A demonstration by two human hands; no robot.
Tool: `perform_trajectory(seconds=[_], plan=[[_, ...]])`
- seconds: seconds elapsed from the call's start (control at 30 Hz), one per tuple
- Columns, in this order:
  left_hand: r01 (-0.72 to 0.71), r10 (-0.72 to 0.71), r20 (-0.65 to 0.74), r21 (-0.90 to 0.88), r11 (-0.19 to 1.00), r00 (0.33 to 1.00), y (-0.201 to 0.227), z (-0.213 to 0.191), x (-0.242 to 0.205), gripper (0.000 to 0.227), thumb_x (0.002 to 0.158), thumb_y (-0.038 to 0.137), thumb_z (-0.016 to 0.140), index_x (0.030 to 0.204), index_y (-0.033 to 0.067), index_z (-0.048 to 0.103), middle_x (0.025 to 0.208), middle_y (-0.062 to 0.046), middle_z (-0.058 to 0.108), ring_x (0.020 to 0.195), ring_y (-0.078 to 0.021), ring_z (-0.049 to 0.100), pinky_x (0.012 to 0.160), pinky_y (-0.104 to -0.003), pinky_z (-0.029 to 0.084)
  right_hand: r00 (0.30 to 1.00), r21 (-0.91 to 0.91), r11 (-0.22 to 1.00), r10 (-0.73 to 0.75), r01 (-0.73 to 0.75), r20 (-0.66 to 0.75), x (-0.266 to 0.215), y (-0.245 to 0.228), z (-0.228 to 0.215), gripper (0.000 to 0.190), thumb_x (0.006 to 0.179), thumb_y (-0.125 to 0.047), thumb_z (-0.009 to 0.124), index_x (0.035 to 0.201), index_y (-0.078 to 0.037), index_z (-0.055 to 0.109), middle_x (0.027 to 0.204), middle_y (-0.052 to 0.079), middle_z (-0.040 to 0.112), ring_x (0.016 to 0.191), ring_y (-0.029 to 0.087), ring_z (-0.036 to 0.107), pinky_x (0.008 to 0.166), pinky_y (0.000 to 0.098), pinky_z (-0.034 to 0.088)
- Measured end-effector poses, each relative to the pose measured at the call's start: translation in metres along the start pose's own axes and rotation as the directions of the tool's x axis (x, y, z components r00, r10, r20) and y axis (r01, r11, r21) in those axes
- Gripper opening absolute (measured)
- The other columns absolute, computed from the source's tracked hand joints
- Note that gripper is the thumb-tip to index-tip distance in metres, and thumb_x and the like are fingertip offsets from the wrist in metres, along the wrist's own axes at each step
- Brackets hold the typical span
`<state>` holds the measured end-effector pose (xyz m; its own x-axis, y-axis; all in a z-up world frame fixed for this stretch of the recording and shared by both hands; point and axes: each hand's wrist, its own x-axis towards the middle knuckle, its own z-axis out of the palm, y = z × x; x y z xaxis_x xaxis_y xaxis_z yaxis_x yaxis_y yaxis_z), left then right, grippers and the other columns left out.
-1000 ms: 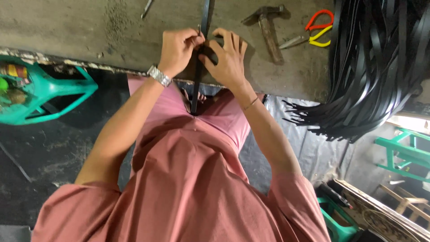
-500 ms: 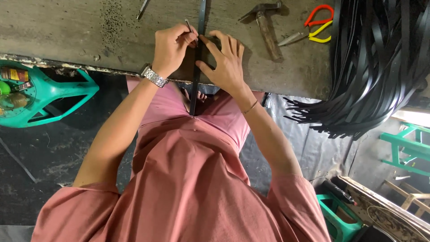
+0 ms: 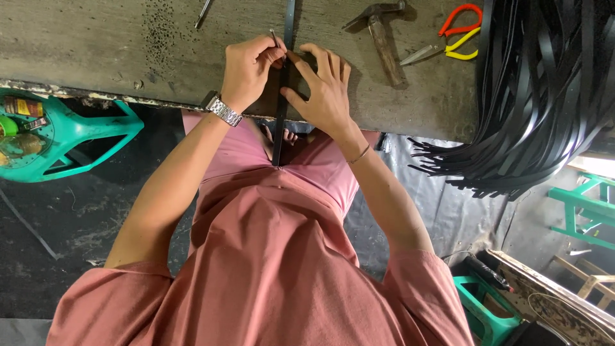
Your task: Punching a series of holes into a black leather strap using a hand punch and a hammer on a workbench.
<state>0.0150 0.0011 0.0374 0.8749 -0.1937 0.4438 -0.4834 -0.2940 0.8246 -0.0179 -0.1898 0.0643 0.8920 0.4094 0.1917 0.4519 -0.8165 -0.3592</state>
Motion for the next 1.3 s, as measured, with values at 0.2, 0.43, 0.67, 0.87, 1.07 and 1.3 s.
perform_trajectory(seconds=[0.2, 0.43, 0.67, 0.87, 1.07, 1.3], plan=[[0.002, -0.003, 0.003, 0.053, 0.999, 1.0, -0.002, 0.001, 0.0, 0.014, 0.098, -0.012, 0.066, 0.1, 0.0009, 0.072, 0.082, -0.008, 0.074, 0.074, -0.0159, 0.074, 0.067, -0.025, 0.064, 1.0, 0.016, 1.0, 0.017, -0.017, 0.017, 0.001, -0.001, -0.002, 0.048, 0.089, -0.039, 0.078, 0.128, -0.014, 0.065, 0.139, 0.004, 0.049, 0.125, 0.029, 0.046, 0.101, 0.0487, 0.034], [-0.059, 0.053, 0.061, 0.091, 0.994, 0.997, -0.014, 0.007, -0.005, 0.01, 0.097, -0.011, 0.07, 0.1, -0.0017, 0.072, 0.09, -0.012, 0.075, 0.083, -0.0192, 0.074, 0.077, -0.027, 0.064, 1.0, 0.004, 1.0, 0.002, -0.002, 0.002, -0.001, 0.003, 0.003, 0.053, 0.09, -0.041, 0.079, 0.132, -0.014, 0.064, 0.139, 0.005, 0.049, 0.126, 0.03, 0.046, 0.101, 0.0486, 0.035], [-0.061, 0.05, 0.15, 0.069, 0.996, 0.987, -0.012, 0.005, -0.009, 0.028, 0.091, -0.024, 0.058, 0.105, -0.0036, 0.071, 0.099, -0.019, 0.075, 0.091, -0.0251, 0.074, 0.087, -0.031, 0.064, 0.864, -0.299, 0.823, 0.392, -0.482, -0.316, -0.005, 0.074, -0.025, 0.056, 0.093, -0.044, 0.069, 0.139, -0.014, 0.055, 0.14, 0.015, 0.045, 0.122, 0.035, 0.045, 0.092, 0.054, 0.041], [-0.085, 0.071, 0.167, 0.081, 0.993, 0.983, -0.01, 0.004, -0.009, 0.031, 0.092, -0.023, 0.051, 0.106, -0.0008, 0.068, 0.097, -0.015, 0.074, 0.09, -0.0233, 0.072, 0.085, -0.032, 0.063, 0.948, -0.734, 0.6, 0.188, -0.318, -0.257, -0.026, 0.117, -0.02, 0.024, 0.102, -0.035, 0.07, 0.106, -0.013, 0.063, 0.098, 0.006, 0.06, 0.093, 0.027, 0.057, 0.076, 0.0423, 0.046], [-0.103, 0.064, 0.18, 0.215, 0.971, 0.981, -0.024, 0.011, -0.015, 0.027, 0.092, -0.019, 0.057, 0.106, -0.0001, 0.07, 0.095, -0.013, 0.072, 0.083, -0.0216, 0.07, 0.073, -0.028, 0.062, 0.863, 0.28, 0.835, 0.504, -0.475, -0.041, -0.011, 0.081, -0.063, 0.044, 0.108, -0.048, 0.049, 0.089, -0.009, 0.049, 0.072, 0.002, 0.051, 0.062, 0.016, 0.044, 0.057, 0.0368, 0.035], [-0.117, 0.071, 0.181, 0.257, 0.959, 0.981, -0.023, 0.014, -0.012, 0.021, 0.103, -0.007, 0.053, 0.101, 0.0076, 0.068, 0.087, -0.006, 0.071, 0.077, -0.0143, 0.068, 0.058, -0.023, 0.057, 0.952, 0.375, 0.904, 0.275, -0.207, -0.137, -0.014, -0.013, -0.099, 0.05, 0.107, -0.058, 0.041, 0.091, -0.01, 0.04, 0.064, -0.003, 0.045, 0.05, 0.009, 0.037, 0.044, 0.0305, 0.03]])
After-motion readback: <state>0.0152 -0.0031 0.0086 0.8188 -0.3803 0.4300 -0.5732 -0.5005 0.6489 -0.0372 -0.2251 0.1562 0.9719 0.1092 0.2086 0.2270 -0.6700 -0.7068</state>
